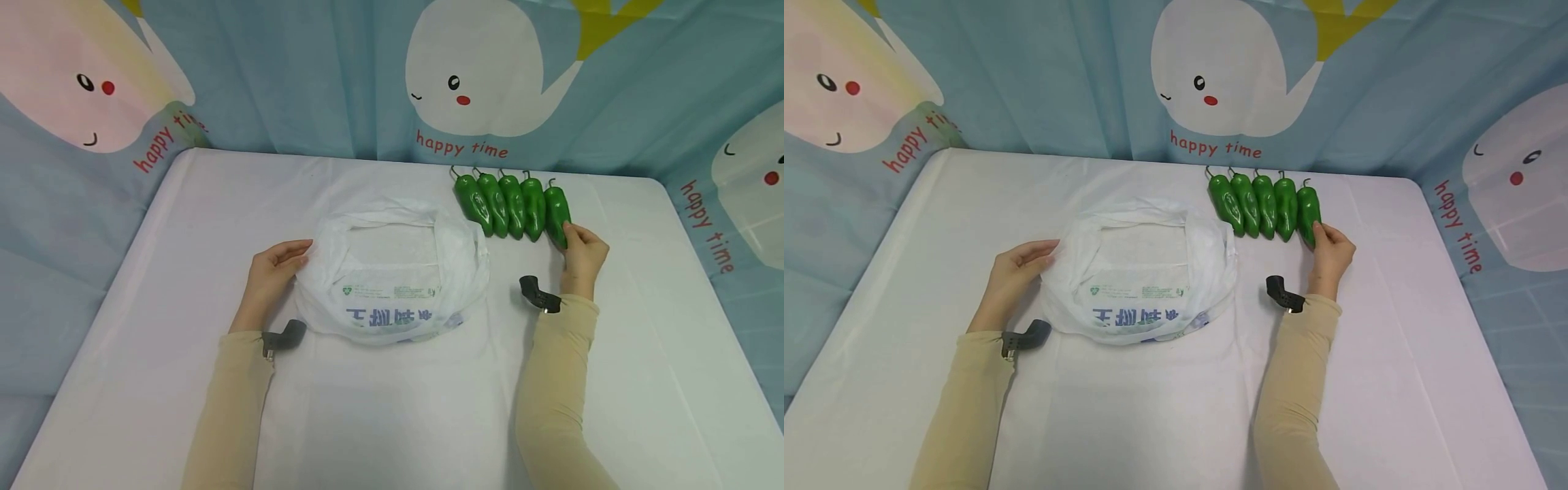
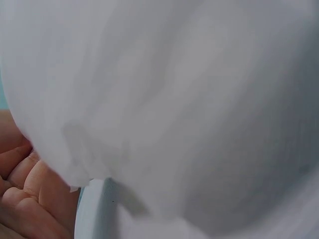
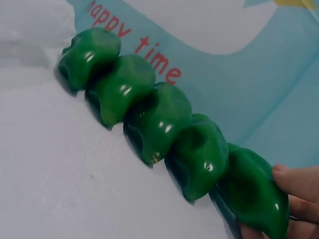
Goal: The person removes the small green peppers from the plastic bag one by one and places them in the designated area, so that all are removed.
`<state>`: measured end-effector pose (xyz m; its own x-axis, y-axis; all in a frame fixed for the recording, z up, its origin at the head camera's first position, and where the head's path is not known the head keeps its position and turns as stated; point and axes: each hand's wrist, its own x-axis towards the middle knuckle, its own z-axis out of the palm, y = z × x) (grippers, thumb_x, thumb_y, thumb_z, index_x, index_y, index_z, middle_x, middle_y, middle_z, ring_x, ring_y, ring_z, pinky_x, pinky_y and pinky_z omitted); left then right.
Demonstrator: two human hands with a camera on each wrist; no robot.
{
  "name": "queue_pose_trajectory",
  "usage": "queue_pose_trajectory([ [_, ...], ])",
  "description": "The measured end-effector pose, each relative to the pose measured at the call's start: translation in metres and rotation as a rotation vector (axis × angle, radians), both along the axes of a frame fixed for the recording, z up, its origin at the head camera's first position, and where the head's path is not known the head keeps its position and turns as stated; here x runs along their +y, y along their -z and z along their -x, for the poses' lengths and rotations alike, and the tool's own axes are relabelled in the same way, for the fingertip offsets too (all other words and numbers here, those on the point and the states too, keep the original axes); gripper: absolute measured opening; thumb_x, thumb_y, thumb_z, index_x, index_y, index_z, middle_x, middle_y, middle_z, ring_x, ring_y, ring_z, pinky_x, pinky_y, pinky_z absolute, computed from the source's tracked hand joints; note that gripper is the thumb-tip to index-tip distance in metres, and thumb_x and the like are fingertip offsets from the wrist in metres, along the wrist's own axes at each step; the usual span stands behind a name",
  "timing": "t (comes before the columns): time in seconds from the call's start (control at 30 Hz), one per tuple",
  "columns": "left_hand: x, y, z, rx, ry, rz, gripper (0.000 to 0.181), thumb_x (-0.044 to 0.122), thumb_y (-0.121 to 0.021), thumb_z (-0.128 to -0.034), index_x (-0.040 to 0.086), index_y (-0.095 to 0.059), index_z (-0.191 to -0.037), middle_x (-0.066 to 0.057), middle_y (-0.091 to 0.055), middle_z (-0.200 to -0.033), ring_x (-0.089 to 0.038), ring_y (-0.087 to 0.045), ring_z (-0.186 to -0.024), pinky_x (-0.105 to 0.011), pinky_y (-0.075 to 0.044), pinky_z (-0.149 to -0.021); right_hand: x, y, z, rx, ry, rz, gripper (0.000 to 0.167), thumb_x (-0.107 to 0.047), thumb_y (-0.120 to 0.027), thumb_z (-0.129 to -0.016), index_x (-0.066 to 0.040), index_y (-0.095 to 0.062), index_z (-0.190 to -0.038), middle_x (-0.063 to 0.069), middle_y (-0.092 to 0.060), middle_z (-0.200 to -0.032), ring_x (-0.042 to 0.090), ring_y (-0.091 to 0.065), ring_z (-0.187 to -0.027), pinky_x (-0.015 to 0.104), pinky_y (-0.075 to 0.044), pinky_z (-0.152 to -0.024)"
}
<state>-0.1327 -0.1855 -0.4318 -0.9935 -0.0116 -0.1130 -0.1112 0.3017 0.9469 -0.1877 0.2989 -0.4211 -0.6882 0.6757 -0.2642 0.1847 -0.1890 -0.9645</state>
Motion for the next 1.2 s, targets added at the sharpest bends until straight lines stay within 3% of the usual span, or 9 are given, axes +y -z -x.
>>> queue_pose_trajectory([
  [0.17, 0.0, 0.0, 0.0, 0.002, -0.003, -0.001, 0.035, 0.013, -0.06, -0.0931, 0.0, -0.059, -0.125, -0.016, -0.059, -0.125, -0.013, -0.059, -0.11, -0.014, -0.046, -0.086, 0.001, 0.001, -0.002, -0.046, -0.002, -0.111, 0.02, -0.014, -0.071, -0.085, -0.005, -0.072, -0.103, -0.005, -0.058, -0.096, 0.007, -0.051, -0.093, 0.019, -0.043, -0.084],
  [0.33, 0.001, 0.0, 0.0, -0.003, -0.002, 0.001, 0.034, 0.012, -0.06, -0.093, 0.001, -0.059, -0.126, -0.015, -0.059, -0.125, -0.016, -0.058, -0.112, -0.014, -0.046, -0.086, 0.004, 0.001, -0.005, -0.039, -0.019, -0.132, 0.036, -0.008, -0.073, -0.082, 0.001, -0.065, -0.116, -0.004, -0.06, -0.086, 0.005, -0.056, -0.083, 0.017, -0.047, -0.079],
  [0.5, 0.001, 0.0, 0.0, -0.018, -0.006, -0.001, 0.035, 0.011, -0.06, -0.0928, 0.002, -0.058, -0.126, -0.014, -0.059, -0.126, -0.018, -0.057, -0.113, -0.014, -0.046, -0.086, 0.011, -0.003, -0.012, -0.04, -0.066, -0.085, 0.043, 0.001, -0.071, -0.08, 0.002, -0.062, -0.122, -0.003, -0.062, -0.091, 0.006, -0.058, -0.086, 0.013, -0.048, -0.076],
  [0.8, 0.001, 0.0, -0.001, -0.02, -0.006, 0.009, 0.035, 0.013, -0.06, -0.0932, 0.002, -0.059, -0.126, -0.014, -0.059, -0.126, -0.018, -0.056, -0.114, -0.014, -0.046, -0.087, 0.015, -0.001, -0.011, -0.012, -0.072, -0.022, 0.037, 0.009, -0.068, -0.08, 0.004, -0.064, -0.117, 0.001, -0.062, -0.089, 0.008, -0.062, -0.083, 0.013, -0.051, -0.072],
  [1.0, 0.001, 0.0, -0.001, -0.022, -0.005, 0.003, 0.035, 0.013, -0.06, -0.0932, 0.002, -0.059, -0.126, -0.014, -0.059, -0.126, -0.017, -0.056, -0.114, -0.014, -0.046, -0.086, 0.011, 0.003, -0.004, 0.009, -0.082, -0.032, 0.034, 0.009, -0.065, -0.083, 0.003, -0.064, -0.117, 0.001, -0.062, -0.091, 0.009, -0.06, -0.087, 0.013, -0.05, -0.075],
  [1.2, 0.001, 0.0, -0.001, -0.033, -0.006, 0.005, 0.035, 0.013, -0.06, -0.0934, 0.003, -0.058, -0.127, -0.014, -0.059, -0.126, -0.019, -0.056, -0.115, -0.015, -0.046, -0.087, 0.009, 0.004, -0.001, -0.023, -0.108, -0.094, 0.035, 0.004, -0.064, -0.086, 0.002, -0.062, -0.12, 0.005, -0.062, -0.103, 0.011, -0.059, -0.096, 0.016, -0.049, -0.084],
])
